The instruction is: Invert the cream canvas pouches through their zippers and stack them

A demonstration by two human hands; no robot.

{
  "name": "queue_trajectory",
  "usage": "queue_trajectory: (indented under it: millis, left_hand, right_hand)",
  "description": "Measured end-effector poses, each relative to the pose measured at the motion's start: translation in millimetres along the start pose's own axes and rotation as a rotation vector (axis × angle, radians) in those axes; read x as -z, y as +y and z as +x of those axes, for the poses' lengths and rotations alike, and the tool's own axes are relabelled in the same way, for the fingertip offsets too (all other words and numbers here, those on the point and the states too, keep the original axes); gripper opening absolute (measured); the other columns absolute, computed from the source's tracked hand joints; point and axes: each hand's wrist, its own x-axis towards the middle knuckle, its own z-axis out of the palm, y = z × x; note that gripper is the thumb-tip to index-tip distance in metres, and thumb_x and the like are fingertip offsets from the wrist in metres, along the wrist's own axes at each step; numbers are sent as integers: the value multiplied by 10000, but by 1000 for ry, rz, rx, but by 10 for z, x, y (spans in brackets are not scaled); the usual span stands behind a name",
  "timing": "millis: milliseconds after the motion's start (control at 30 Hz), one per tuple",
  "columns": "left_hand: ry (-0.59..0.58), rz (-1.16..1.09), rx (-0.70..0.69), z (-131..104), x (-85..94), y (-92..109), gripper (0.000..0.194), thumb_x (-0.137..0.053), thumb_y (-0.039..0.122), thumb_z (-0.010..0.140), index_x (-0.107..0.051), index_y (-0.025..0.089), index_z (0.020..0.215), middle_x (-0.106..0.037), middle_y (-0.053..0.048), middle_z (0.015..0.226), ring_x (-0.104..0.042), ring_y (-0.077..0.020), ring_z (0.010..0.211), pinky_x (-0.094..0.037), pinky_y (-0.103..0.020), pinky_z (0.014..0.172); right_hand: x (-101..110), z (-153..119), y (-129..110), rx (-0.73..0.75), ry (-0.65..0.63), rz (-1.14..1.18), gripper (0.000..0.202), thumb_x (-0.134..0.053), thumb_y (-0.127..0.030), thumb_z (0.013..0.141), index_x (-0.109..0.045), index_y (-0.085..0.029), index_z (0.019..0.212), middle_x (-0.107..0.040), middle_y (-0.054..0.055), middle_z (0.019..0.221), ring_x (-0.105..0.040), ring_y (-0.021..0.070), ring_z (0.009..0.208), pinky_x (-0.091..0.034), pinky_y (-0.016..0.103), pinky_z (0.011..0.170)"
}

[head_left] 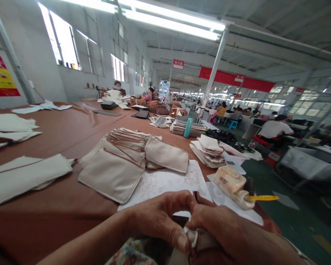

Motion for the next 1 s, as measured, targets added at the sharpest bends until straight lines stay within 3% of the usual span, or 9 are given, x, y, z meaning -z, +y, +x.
queue_trajectory:
  millis: [100, 267, 333, 433, 500, 567, 667, 800, 1000]
  left_hand:
    - [-16, -82, -10, 53, -52, -45, 695, -986, 240, 404, -524, 180, 921, -624, -6, 998, -557, -143, 891, -424, -212, 756]
    - [33, -17, 31, 37, -104, 30, 773, -986, 361, 352, -462, 200, 895, -586, 41, 849, -527, -109, 704, -398, -193, 616]
    - [104, 141, 84, -29, -97, 125, 737, -974, 404, 369, -463, 192, 856, -562, 51, 818, -478, -100, 676, -363, -186, 569]
    - [239, 524, 111, -152, -60, 282, 543, -903, 441, 557, -469, 175, 744, -435, 81, 682, -344, -79, 615, -256, -192, 509]
    - [310, 836, 53, -222, -42, 350, 409, -851, 371, 674, -503, 160, 708, -397, 82, 652, -313, -80, 613, -227, -211, 523]
    - [333, 1016, -14, -270, -40, 357, 244, -801, 282, 750, -599, 159, 809, -481, 67, 701, -380, -85, 643, -267, -210, 565]
    - [320, 990, -67, -310, -47, 238, 120, -666, 233, 877, -661, 173, 980, -610, 6, 878, -518, -113, 759, -366, -198, 663]
    - [362, 883, 4, -328, -16, -14, 130, -609, 244, 917, -687, 147, 878, -609, -27, 874, -554, -124, 781, -403, -191, 691]
    - [229, 867, 133, -303, 61, -82, 215, -491, 261, 975, -624, 134, 864, -528, -5, 831, -468, -114, 752, -374, -198, 688]
  right_hand:
    - [-2, -42, -59, 16, 131, 16, 263, -809, -243, 725, -675, -297, 944, -752, -40, 887, -674, 173, 738, -491, 220, 700]
    - [64, 21, -49, 87, 49, 194, 136, -735, -335, 820, -675, -262, 918, -712, -2, 826, -630, 155, 648, -428, 208, 511]
    - [95, 36, -18, 82, 15, 195, 201, -763, -336, 790, -670, -260, 951, -702, 12, 851, -622, 169, 667, -421, 225, 519]
    - [117, 27, 67, 34, 49, 150, 330, -788, -345, 755, -642, -263, 1039, -676, 36, 945, -618, 206, 765, -436, 259, 599]
    - [81, 29, 137, 26, 93, 154, 295, -734, -346, 806, -616, -248, 1058, -650, 45, 970, -595, 209, 799, -436, 275, 650]
    - [-22, 55, 205, 44, 124, 187, 152, -647, -295, 873, -603, -221, 998, -627, 43, 942, -569, 192, 789, -423, 279, 668]
    - [-279, 121, 300, 61, 172, 290, 26, -591, -204, 889, -586, -194, 867, -594, 29, 866, -543, 171, 764, -403, 268, 659]
    - [-569, 172, 431, 1, 129, 529, 103, -608, -220, 891, -592, -173, 800, -576, 9, 779, -517, 153, 722, -400, 248, 639]
    - [-610, 156, 572, -109, -35, 696, 221, -545, -313, 954, -585, -164, 796, -554, -1, 769, -471, 144, 727, -377, 240, 646]
